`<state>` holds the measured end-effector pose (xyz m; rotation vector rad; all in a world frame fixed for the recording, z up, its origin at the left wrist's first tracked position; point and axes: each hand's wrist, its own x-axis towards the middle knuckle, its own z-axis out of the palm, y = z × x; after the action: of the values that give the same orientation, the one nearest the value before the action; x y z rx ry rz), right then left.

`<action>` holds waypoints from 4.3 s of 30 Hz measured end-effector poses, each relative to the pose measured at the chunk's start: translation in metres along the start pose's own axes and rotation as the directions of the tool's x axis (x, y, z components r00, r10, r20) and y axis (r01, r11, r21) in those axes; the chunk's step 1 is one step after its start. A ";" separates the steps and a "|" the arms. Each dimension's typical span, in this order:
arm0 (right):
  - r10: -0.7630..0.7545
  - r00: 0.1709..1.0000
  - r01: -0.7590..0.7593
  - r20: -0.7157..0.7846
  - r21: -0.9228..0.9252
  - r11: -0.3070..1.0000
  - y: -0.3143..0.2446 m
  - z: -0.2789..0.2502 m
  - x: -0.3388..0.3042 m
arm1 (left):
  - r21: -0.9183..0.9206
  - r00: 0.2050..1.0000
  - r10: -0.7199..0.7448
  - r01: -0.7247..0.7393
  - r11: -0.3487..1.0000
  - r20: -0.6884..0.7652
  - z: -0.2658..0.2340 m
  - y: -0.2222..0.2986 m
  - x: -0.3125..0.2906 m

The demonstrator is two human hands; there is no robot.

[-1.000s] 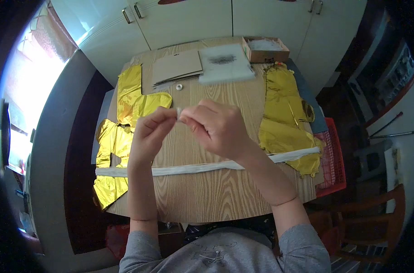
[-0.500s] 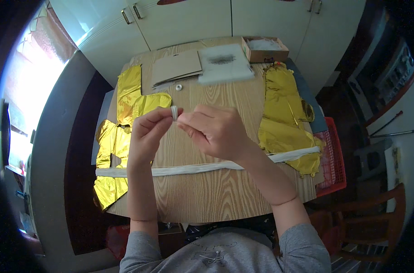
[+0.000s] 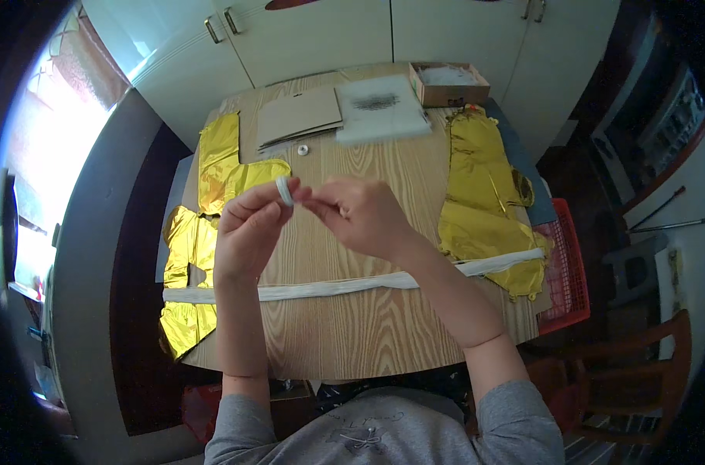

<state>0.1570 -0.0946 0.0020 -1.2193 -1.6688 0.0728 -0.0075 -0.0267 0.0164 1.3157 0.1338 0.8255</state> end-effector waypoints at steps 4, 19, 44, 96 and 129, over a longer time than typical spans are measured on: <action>-0.163 0.986 0.161 -0.025 -0.091 0.983 -0.018 -0.006 0.001 | 0.283 0.992 0.067 -0.034 0.959 -0.109 0.002 -0.003 0.006; 0.060 0.994 -0.042 -0.088 0.187 0.982 -0.005 -0.006 0.003 | 0.097 0.996 -0.025 0.017 0.995 0.086 -0.002 -0.009 0.002; 0.020 0.989 -0.011 -0.149 0.064 0.998 -0.001 -0.011 0.004 | 0.638 0.995 0.101 -0.069 0.767 -0.013 0.002 -0.023 0.006; -0.299 0.931 0.343 0.209 -0.217 0.914 0.015 -0.003 0.002 | 0.202 0.915 -0.404 0.395 0.896 0.003 -0.027 -0.015 0.015; 0.826 0.563 -0.805 -0.021 -0.240 0.543 0.238 0.162 0.100 | 0.208 0.895 0.157 -0.074 0.975 -0.417 -0.072 0.049 -0.009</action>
<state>0.2006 0.1712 -0.1410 -2.1356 -1.0394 0.5475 -0.0738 0.0265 0.0360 1.3056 0.4996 1.2263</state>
